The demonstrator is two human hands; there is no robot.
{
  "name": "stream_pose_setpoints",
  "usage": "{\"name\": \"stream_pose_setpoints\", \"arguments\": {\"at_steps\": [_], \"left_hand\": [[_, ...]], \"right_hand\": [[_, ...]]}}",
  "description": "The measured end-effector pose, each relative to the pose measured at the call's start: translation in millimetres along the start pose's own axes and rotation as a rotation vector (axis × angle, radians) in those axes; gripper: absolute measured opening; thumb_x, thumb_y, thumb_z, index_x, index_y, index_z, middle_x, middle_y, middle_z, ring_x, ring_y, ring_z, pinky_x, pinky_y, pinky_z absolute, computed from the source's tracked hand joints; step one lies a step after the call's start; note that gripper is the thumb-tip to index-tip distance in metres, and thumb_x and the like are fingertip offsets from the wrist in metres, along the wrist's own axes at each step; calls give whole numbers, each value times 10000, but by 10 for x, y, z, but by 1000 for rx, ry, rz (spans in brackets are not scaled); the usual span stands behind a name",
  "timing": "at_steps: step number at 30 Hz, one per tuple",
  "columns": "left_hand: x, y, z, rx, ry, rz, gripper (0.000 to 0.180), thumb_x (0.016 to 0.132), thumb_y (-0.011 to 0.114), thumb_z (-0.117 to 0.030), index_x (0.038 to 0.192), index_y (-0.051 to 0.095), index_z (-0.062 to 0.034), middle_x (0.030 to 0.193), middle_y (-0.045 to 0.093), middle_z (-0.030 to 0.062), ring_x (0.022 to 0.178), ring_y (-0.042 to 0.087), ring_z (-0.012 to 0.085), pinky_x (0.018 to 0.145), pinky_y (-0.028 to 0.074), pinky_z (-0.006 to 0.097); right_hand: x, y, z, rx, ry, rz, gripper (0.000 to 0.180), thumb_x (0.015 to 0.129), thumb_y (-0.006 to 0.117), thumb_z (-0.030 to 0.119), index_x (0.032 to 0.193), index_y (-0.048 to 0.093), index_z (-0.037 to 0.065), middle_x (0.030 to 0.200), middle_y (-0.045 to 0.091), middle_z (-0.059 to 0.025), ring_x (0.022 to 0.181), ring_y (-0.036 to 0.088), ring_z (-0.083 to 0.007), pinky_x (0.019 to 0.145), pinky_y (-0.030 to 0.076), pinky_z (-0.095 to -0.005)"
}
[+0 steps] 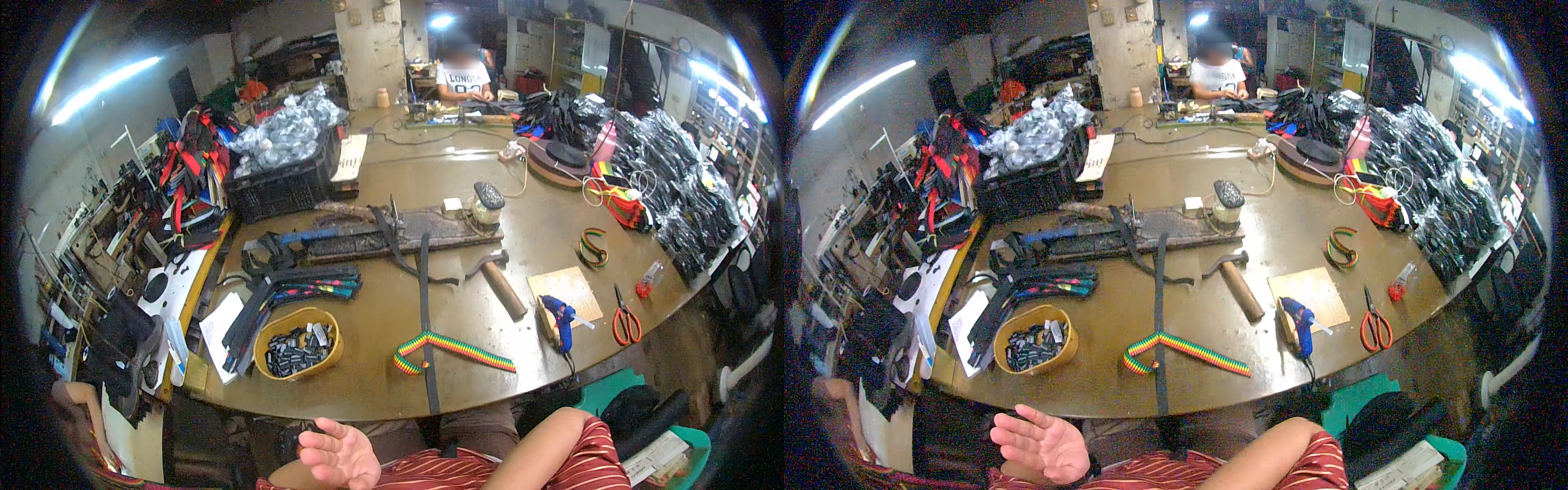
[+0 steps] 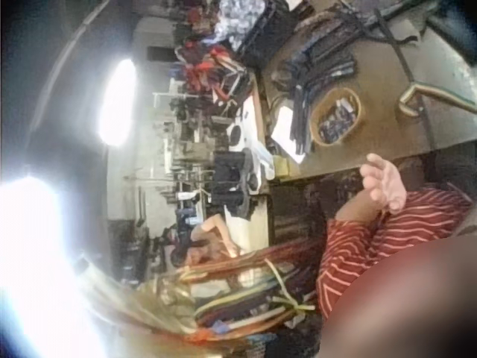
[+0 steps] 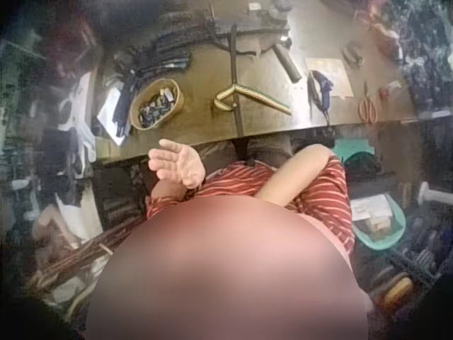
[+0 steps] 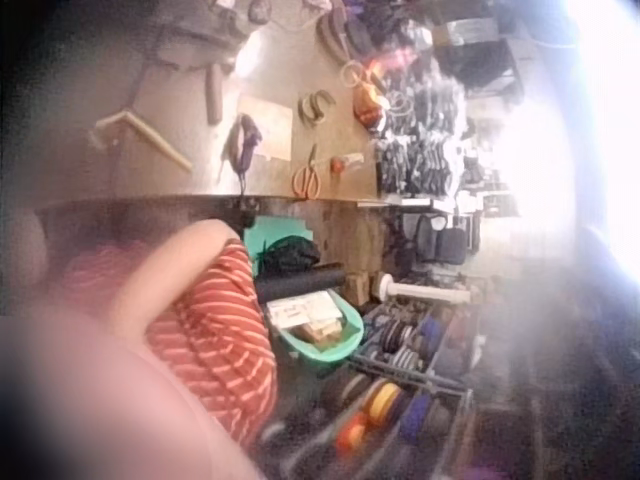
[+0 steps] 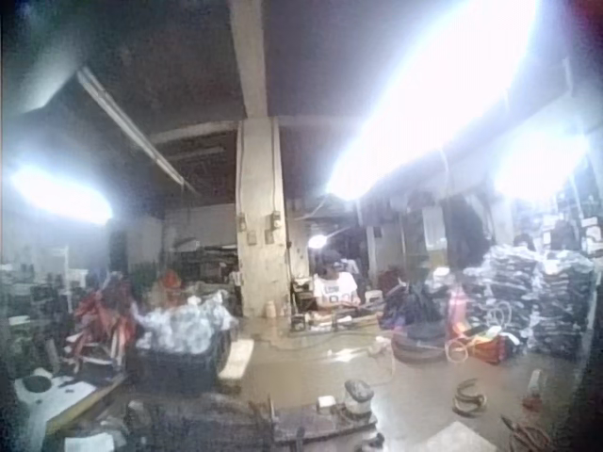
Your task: The person assembles a strap by applying hot glue to fabric strips and attaching metal buckles. They repeatedly pick up strips, apply glue, press buckles into place, and set finished pieces aside on the workbench.
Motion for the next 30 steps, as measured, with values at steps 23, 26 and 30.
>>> {"name": "stream_pose_setpoints", "arguments": {"at_steps": [23,26,30], "left_hand": [[-651,1148,1209,282,-734,1269,528,884,585,-336,1278,488,1,1406,352,258,1304,363,373,1078,314,415],[-870,1163,1320,383,-741,1373,601,891,557,-418,1308,459,4,1416,302,304,1323,323,402,1090,292,418],[-1031,1101,1372,450,-850,1451,705,885,503,-533,1361,410,-22,1428,241,341,1346,256,440,1109,248,439]], "right_hand": [[-1851,-3052,-532,-1359,707,-859,510,675,794,356,1004,607,14,983,613,-219,932,584,-355,815,456,-416],[-1567,-3387,-212,-1339,521,-853,371,825,657,356,995,609,30,867,639,-218,864,616,-372,746,474,-439],[-1127,-3569,68,-1573,1004,-393,426,811,635,467,903,664,53,817,666,-187,820,654,-337,717,506,-427]]}}
Point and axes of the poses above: each hand's wrist, its own x-axis towards the middle knuckle, its own y-axis out of the palm, z = x × y, the point moved 8 cm from there along x, towards the middle knuckle
